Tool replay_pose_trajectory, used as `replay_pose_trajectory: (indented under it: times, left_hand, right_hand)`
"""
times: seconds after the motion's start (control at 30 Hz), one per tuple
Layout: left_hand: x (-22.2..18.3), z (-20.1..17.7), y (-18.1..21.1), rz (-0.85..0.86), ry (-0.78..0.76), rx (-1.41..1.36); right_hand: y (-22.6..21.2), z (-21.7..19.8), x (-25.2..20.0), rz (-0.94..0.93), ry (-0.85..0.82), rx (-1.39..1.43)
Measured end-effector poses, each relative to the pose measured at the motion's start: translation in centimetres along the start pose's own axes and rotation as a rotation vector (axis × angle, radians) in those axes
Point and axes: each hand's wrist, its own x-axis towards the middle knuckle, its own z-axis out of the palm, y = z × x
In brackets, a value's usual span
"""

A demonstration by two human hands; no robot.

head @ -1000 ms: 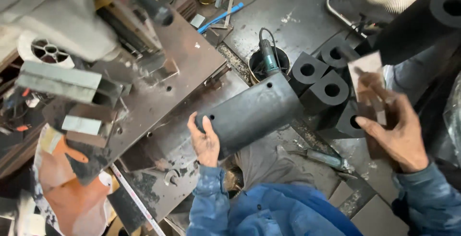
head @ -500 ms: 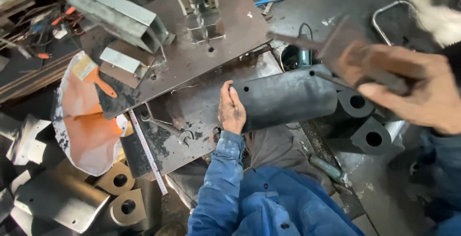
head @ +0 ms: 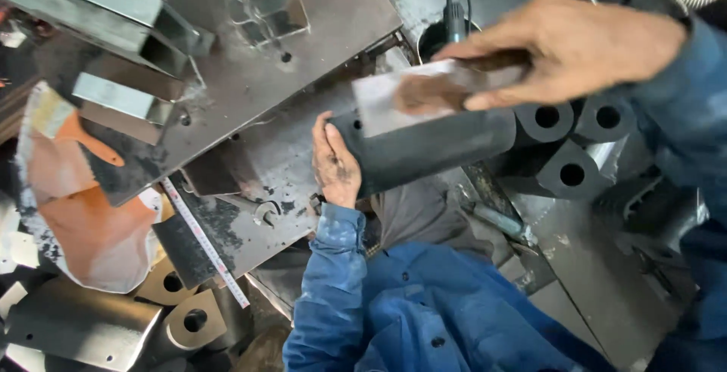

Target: Measure, manipulate, punch, and stack heavy plastic or rubber structural industrial parts using mechanical equipment.

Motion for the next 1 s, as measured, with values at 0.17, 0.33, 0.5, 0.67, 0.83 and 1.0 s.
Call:
replay_pose_trajectory:
  times: [0.17, 0.33, 0.5, 0.67, 0.83, 1.0]
  left_hand:
    - [0.3, 1.0, -2.9, 0.209, 0.058, -0.015]
    - [0.1, 0.3, -1.1, 0.077, 0.016, -0.02]
    - [0.0, 0.3, -0.5, 0.033, -0.028, -0.033]
    - [0.0, 0.2, -0.8, 0.079, 0.007, -0.027]
    - [-0.1, 0.2, -0.7, 0.166, 0.091, 0.016]
    - [-0.1, 0.0, 0.1, 0.053, 0.036, -0.003]
  right_hand:
    - [-2.7, -1.1, 5.9, 0.304, -0.277, -0.369]
    - [-0.9, -1.0, 7.1, 0.317, -0.283, -0.349]
    - [-0.3, -0.9, 7.2, 0.531, -0.315, -0.314]
    - [-0.1, -0.8, 7.4, 0.369, -0.187, -0.276]
    - [4.7, 1.6, 6.2, 0.093, 0.005, -0.423]
    - [4.5, 1.7, 5.8, 0.332, -0.004, -0.38]
